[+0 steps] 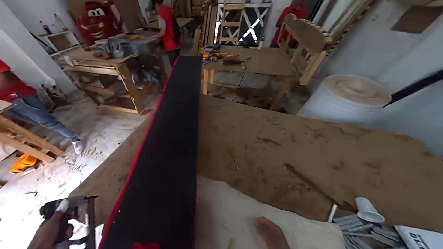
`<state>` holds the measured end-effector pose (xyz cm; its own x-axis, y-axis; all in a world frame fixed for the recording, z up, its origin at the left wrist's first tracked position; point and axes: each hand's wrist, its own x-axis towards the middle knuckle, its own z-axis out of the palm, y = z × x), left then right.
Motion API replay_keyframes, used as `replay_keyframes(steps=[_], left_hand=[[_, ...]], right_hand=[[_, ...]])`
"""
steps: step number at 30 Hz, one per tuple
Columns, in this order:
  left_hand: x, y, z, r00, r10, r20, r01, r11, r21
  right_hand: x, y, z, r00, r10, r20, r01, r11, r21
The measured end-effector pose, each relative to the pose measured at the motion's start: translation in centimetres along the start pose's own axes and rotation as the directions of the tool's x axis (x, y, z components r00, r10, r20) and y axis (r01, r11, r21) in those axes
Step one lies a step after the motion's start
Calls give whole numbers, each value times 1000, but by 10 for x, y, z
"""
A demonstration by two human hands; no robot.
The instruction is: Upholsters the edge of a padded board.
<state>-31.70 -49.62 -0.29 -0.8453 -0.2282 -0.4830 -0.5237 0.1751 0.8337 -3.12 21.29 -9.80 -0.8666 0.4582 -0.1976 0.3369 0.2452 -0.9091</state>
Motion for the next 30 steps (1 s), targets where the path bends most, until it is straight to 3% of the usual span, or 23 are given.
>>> replay_keyframes(steps=[3,8,10,13,16,19,23,27,30], left_hand=[[61,6,29,994,108,6,-108,992,-69],[122,24,24,977,166,-134,-183,976,-122],[109,15,12,946,268,-180,-290,951,-111],[51,-17,5,871,481,-103,-488,871,-60],[-10,-65,15,855,519,2,-513,845,-150],[-58,-89,42,817,575,41,-558,807,-193],[-101,-58,87,616,785,62,-787,617,11],[-96,-21,125,627,752,205,-778,586,228],[-81,-17,149,639,710,296,-750,491,443]], right_hand=[[15,-17,23,1000,-14,-25,16,998,60],[63,-47,71,991,-44,-130,51,998,47],[88,-51,87,989,-44,-143,36,998,-57],[140,-61,100,980,-97,-172,56,972,-229],[206,-85,98,976,-72,-206,-4,939,-345],[268,-106,87,973,189,-134,-210,963,-168],[298,-118,106,910,413,-38,-400,897,188],[292,-113,124,910,406,-84,-349,860,372],[274,-97,120,916,384,-115,-325,881,344]])
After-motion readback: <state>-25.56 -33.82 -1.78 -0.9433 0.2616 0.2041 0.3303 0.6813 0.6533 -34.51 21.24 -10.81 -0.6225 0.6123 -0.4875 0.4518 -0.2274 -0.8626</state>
